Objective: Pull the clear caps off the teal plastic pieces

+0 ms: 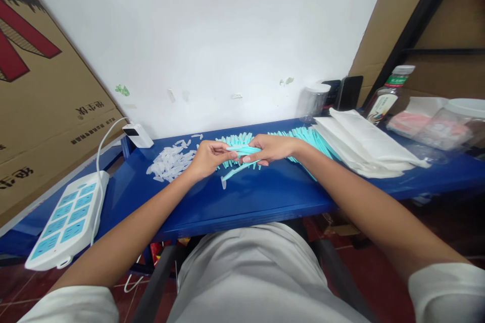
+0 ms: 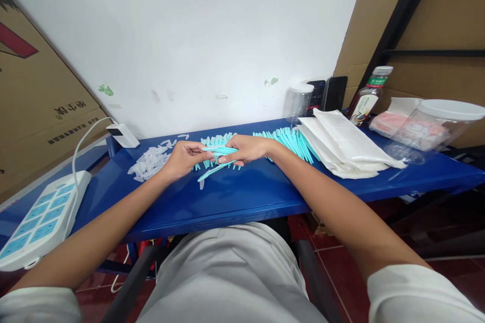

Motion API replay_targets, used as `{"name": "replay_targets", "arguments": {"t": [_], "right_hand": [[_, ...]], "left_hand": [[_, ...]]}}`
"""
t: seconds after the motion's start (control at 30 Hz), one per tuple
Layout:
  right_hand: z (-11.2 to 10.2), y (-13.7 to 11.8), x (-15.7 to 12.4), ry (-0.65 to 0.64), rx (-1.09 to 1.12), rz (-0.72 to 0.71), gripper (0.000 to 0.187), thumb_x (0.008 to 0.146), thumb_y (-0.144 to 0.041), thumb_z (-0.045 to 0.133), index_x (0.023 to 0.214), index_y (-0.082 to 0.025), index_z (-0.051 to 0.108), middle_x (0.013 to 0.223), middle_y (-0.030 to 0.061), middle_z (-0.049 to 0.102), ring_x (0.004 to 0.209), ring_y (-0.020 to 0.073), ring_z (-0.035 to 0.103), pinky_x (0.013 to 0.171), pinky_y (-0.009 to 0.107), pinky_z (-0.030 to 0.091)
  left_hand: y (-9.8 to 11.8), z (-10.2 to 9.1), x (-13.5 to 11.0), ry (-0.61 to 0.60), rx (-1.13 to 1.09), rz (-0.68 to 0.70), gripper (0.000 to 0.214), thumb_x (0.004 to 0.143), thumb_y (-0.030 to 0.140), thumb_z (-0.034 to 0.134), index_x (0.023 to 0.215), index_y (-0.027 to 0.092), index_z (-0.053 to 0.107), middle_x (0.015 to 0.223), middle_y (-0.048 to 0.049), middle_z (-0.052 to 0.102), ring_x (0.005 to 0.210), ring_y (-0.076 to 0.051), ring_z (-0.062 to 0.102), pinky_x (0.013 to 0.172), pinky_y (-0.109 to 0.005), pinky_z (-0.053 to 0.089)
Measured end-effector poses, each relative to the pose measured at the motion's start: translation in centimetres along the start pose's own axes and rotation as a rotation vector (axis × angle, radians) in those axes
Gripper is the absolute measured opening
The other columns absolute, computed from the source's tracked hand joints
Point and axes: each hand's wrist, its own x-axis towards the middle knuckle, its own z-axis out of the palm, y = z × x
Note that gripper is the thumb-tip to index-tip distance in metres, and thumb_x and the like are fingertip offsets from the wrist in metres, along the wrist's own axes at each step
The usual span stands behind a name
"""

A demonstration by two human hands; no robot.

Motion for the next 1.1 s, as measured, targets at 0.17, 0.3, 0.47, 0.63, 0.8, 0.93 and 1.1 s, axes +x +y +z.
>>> {"name": "replay_targets", "arguments": {"t": [0.17, 0.3, 0.47, 0.63, 0.8, 0.93, 1.1], "right_hand": [[0.3, -0.2, 0.2, -0.004, 0.064, -0.039, 0.048, 0.089, -0.059, 0.071, 0.094, -0.012, 0.075, 0.052, -0.0054, 0.054, 0.047, 0.0086, 0.045, 0.049, 0.022, 0.033], [0.4, -0.3, 0.2, 0.038, 0.133, -0.013, 0.048, 0.09, -0.06, 0.071, 0.077, -0.015, 0.064, 0.052, -0.0058, 0.049, 0.045, 0.0069, 0.038, 0.045, 0.022, 0.028], [-0.1, 0.1, 0.1, 0.129, 0.308, 0.037, 0.048, 0.094, -0.06, 0.068, 0.076, -0.018, 0.051, 0.053, -0.0086, 0.036, 0.045, 0.0056, 0.024, 0.043, 0.021, 0.017], [-0.4, 0.6, 0.2, 0.194, 0.374, 0.02, 0.048, 0.094, -0.058, 0.067, 0.076, -0.019, 0.047, 0.054, -0.0091, 0.034, 0.046, 0.0054, 0.022, 0.043, 0.021, 0.016], [-0.1, 0.4, 0.5, 0.255, 0.38, -0.02, 0.05, 0.095, -0.058, 0.067, 0.074, -0.02, 0.042, 0.054, -0.0092, 0.034, 0.046, 0.0052, 0.021, 0.043, 0.021, 0.016], [0.1, 0.2, 0.5, 0.284, 0.317, 0.001, 0.051, 0.094, -0.061, 0.066, 0.074, -0.02, 0.044, 0.054, -0.0083, 0.037, 0.046, 0.0053, 0.023, 0.043, 0.021, 0.017], [0.4, 0.1, 0.6, 0.305, 0.24, 0.001, 0.052, 0.093, -0.065, 0.066, 0.075, -0.019, 0.046, 0.057, -0.0065, 0.041, 0.047, 0.0055, 0.028, 0.043, 0.021, 0.02]], "left_hand": [[0.3, 0.1, -0.1, -0.005, 0.011, 0.005, 0.04, 0.068, 0.052, 0.091, 0.078, 0.015, 0.078, 0.079, -0.0091, 0.079, 0.076, -0.026, 0.076, 0.073, -0.035, 0.059], [0.6, 0.1, 0.1, 0.112, 0.057, -0.009, 0.045, 0.068, 0.057, 0.089, 0.078, 0.015, 0.076, 0.067, -0.0044, 0.072, 0.058, -0.018, 0.066, 0.056, -0.028, 0.05], [0.8, -0.4, 0.4, 0.119, 0.126, 0.018, 0.054, 0.089, 0.068, 0.064, 0.084, 0.017, 0.079, 0.052, 0.0018, 0.053, 0.046, -0.011, 0.045, 0.047, -0.026, 0.035], [0.7, -0.6, 0.2, 0.075, 0.125, 0.026, 0.054, 0.095, 0.068, 0.056, 0.089, 0.018, 0.074, 0.052, 0.0024, 0.053, 0.047, -0.013, 0.049, 0.05, -0.027, 0.036], [0.3, 0.2, -0.3, 0.029, 0.232, 0.061, 0.065, 0.099, 0.071, 0.045, 0.059, 0.02, 0.05, 0.047, 0.0024, 0.043, 0.045, -0.012, 0.038, 0.05, -0.028, 0.03], [0.3, 0.7, -0.4, 0.04, 0.176, 0.074, 0.069, 0.098, 0.078, 0.035, 0.056, 0.023, 0.03, 0.05, 0.0036, 0.029, 0.047, -0.011, 0.028, 0.05, -0.029, 0.023], [0.4, 0.4, -0.4, 0.037, 0.26, 0.082, 0.069, 0.1, 0.075, 0.034, 0.058, 0.021, 0.039, 0.052, 0.0024, 0.037, 0.05, -0.012, 0.034, 0.051, -0.028, 0.027]]}}
